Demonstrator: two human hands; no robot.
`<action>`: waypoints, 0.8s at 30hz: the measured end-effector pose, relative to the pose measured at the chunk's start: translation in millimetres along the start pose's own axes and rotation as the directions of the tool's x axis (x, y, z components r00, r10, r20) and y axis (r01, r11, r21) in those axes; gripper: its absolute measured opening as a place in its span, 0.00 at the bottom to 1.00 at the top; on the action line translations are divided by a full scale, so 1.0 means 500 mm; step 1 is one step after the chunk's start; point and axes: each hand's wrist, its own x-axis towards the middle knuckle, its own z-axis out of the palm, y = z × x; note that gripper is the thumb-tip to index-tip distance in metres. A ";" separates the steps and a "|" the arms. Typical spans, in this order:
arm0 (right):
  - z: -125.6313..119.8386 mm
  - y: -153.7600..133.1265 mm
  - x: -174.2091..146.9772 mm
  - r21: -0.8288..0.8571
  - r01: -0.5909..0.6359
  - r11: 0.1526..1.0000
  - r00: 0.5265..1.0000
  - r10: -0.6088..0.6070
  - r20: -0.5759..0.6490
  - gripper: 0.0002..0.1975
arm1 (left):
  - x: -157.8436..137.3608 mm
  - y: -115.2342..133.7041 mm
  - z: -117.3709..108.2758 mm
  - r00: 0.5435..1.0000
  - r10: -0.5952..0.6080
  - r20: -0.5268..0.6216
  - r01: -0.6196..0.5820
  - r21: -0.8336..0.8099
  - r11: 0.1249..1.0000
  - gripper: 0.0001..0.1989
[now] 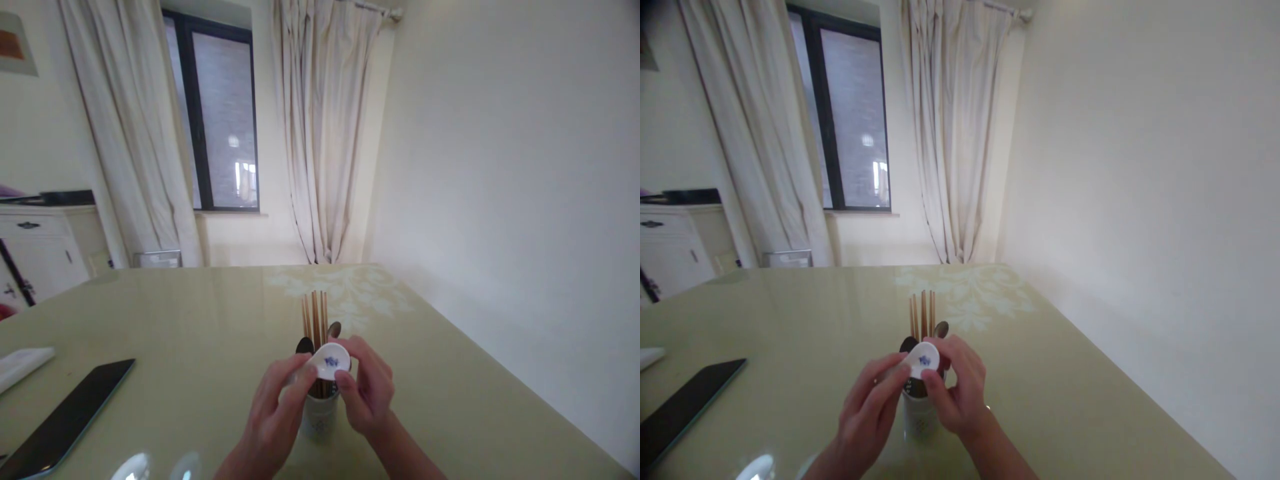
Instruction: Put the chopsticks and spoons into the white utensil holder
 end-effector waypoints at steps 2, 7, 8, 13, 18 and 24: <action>0.002 -0.001 0.000 -0.027 -0.053 0.998 0.998 0.052 -0.027 0.11 | -0.001 0.005 0.005 0.999 -0.038 0.012 0.038 -0.005 0.999 0.18; -0.036 0.037 0.021 -0.084 -0.211 0.974 0.956 0.188 -0.223 0.11 | -0.003 0.002 0.018 0.993 -0.117 -0.025 0.115 -0.067 0.991 0.26; -0.048 0.047 0.026 -0.098 -0.213 0.972 0.951 0.183 -0.250 0.11 | -0.008 0.003 0.025 0.985 -0.170 -0.039 0.165 -0.097 0.981 0.31; -0.074 0.076 0.031 -0.204 -0.202 0.958 0.969 0.166 -0.182 0.13 | -0.048 0.003 0.072 0.874 -0.465 0.137 0.485 -0.206 0.850 0.52; -0.045 0.071 0.024 -0.162 -0.321 0.933 0.935 0.285 -0.213 0.16 | -0.058 -0.011 0.085 0.646 -0.596 0.476 0.754 -0.275 0.597 0.66; -0.028 0.057 0.010 -0.118 -0.334 0.935 0.932 0.310 -0.186 0.13 | -0.038 -0.010 0.080 0.585 -0.522 0.621 0.804 -0.360 0.473 0.52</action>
